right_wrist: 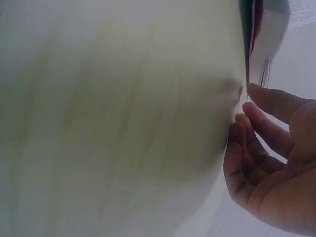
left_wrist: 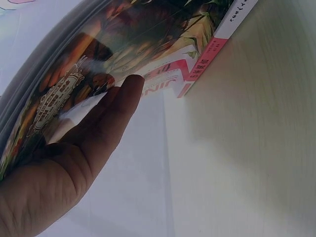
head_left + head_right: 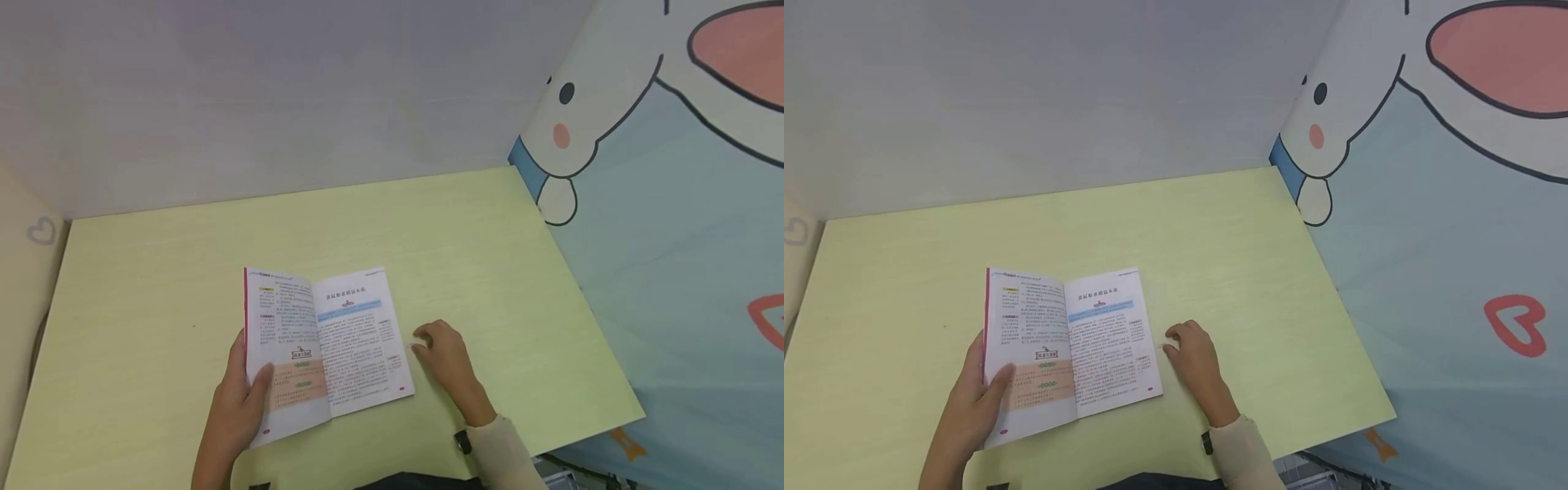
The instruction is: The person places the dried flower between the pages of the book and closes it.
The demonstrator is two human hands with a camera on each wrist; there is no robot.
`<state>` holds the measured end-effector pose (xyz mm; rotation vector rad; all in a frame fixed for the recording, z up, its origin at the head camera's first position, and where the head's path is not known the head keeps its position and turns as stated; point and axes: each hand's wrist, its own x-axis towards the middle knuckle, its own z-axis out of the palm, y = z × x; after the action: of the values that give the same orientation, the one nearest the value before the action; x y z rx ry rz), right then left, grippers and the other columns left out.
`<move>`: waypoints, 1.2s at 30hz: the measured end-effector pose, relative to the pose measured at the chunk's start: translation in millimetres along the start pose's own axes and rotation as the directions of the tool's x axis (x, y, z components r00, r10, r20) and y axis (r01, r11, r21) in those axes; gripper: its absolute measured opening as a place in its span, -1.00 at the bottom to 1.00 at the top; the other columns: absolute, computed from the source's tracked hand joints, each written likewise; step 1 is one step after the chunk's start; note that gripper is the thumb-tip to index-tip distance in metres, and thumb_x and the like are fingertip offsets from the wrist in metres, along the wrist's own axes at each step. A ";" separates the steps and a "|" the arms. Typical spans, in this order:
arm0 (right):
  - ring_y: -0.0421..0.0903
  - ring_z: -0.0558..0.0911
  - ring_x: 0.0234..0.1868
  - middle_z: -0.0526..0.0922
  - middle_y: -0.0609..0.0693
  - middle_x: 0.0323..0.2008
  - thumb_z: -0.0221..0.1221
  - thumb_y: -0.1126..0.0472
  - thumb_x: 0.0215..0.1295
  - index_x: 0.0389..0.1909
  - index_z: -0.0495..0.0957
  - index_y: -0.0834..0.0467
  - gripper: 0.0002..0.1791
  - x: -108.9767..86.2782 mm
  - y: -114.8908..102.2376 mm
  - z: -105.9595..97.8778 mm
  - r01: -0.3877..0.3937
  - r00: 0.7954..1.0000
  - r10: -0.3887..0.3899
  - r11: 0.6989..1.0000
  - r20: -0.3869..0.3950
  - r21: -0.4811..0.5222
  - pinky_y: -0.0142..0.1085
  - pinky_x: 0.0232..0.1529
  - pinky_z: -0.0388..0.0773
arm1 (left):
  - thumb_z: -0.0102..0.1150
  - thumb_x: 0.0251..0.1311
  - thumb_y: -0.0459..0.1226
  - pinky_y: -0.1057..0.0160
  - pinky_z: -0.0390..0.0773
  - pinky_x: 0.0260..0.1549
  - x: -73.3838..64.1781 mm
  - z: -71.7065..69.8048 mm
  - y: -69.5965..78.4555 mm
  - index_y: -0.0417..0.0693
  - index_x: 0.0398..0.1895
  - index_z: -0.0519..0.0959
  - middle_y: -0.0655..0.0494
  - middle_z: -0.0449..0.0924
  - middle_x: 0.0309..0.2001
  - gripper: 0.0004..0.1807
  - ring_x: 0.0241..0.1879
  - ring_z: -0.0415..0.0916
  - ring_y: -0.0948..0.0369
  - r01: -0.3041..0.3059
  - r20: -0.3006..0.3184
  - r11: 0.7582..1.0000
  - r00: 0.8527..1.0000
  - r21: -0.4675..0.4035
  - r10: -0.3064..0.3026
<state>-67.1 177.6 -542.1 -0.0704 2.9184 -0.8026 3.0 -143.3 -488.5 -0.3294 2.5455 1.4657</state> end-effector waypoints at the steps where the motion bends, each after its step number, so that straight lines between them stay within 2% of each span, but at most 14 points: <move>1: -0.16 0.51 -0.35 0.64 -0.01 -0.30 0.43 0.26 0.14 -0.24 0.71 0.18 -0.83 0.3 0.1 0.5 -0.001 1.000 0.001 1.000 0.007 0.003 -0.25 -0.27 0.50 | -0.08 0.49 -0.34 0.10 0.59 -0.40 0.1 0.0 0.0 0.30 0.63 -0.28 -0.30 0.50 0.22 -0.15 -0.24 0.69 -0.03 0.000 0.001 1.000 1.000 0.000 0.000; 7: -0.11 0.58 -0.28 0.62 -0.02 -0.33 0.41 0.29 0.15 -0.30 0.71 0.17 -0.89 2.6 -0.5 2.6 -0.004 1.000 0.004 1.000 0.030 0.005 -0.21 -0.20 0.55 | -0.08 0.49 -0.32 0.11 0.60 -0.40 1.5 0.7 0.5 0.35 0.63 -0.28 -0.29 0.51 0.22 -0.15 -0.24 0.69 -0.02 0.005 -0.001 1.000 1.000 0.005 -0.005; 15: -0.15 0.58 -0.36 0.64 -0.05 -0.42 0.38 0.36 0.16 -0.38 0.72 0.18 -0.96 5.2 -0.6 2.7 0.032 0.999 -0.032 0.999 0.022 -0.017 -0.26 -0.29 0.54 | -0.10 0.50 -0.31 -0.01 0.67 -0.40 1.4 0.1 0.5 0.36 0.63 -0.30 -0.32 0.48 0.25 -0.15 -0.22 0.70 -0.09 0.034 0.013 0.999 0.999 -0.017 -0.034; 18: -0.16 0.59 -0.39 0.66 -0.05 -0.44 0.38 0.37 0.15 -0.38 0.72 0.20 -0.96 4.7 -1.0 2.3 0.052 0.998 -0.051 0.998 0.023 -0.037 -0.28 -0.32 0.54 | -0.09 0.50 -0.31 0.01 0.67 -0.41 1.4 0.1 0.2 0.37 0.63 -0.30 -0.32 0.49 0.24 -0.15 -0.23 0.70 -0.07 0.037 0.013 0.999 0.999 -0.015 -0.037; 27: -0.18 0.59 -0.41 0.68 -0.04 -0.45 0.35 0.38 0.19 -0.37 0.73 0.20 -0.96 4.7 -1.3 2.8 0.030 0.999 -0.029 0.999 0.026 -0.033 -0.31 -0.35 0.54 | -0.09 0.49 -0.32 0.02 0.66 -0.42 1.7 1.0 0.1 0.38 0.63 -0.30 -0.32 0.50 0.23 -0.15 -0.23 0.70 -0.07 0.021 0.008 1.000 1.000 -0.015 -0.021; 31: -0.18 0.59 -0.41 0.69 -0.04 -0.46 0.36 0.40 0.17 -0.39 0.73 0.19 -0.94 4.7 -0.3 2.9 0.013 1.000 -0.012 1.000 -0.013 0.017 -0.29 -0.34 0.55 | -0.10 0.50 -0.32 0.01 0.67 -0.41 1.6 1.0 0.1 0.34 0.63 -0.30 -0.33 0.49 0.23 -0.15 -0.22 0.70 -0.09 0.016 0.009 1.000 1.000 -0.016 -0.016; 36: -0.21 0.58 -0.43 0.70 -0.07 -0.46 0.39 0.33 0.17 -0.38 0.74 0.19 -0.98 7.4 2.9 0.3 -0.056 0.996 0.064 0.992 -0.061 0.115 -0.30 -0.33 0.54 | -0.10 0.50 -0.33 0.01 0.67 -0.41 1.5 1.3 -0.3 0.32 0.63 -0.30 -0.34 0.49 0.23 -0.15 -0.22 0.71 -0.09 0.007 0.005 1.000 1.000 -0.017 -0.006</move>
<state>-74.4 179.3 -544.6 0.0541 2.9120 -0.9756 1.8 -142.4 -489.9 -0.3356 2.5271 1.4842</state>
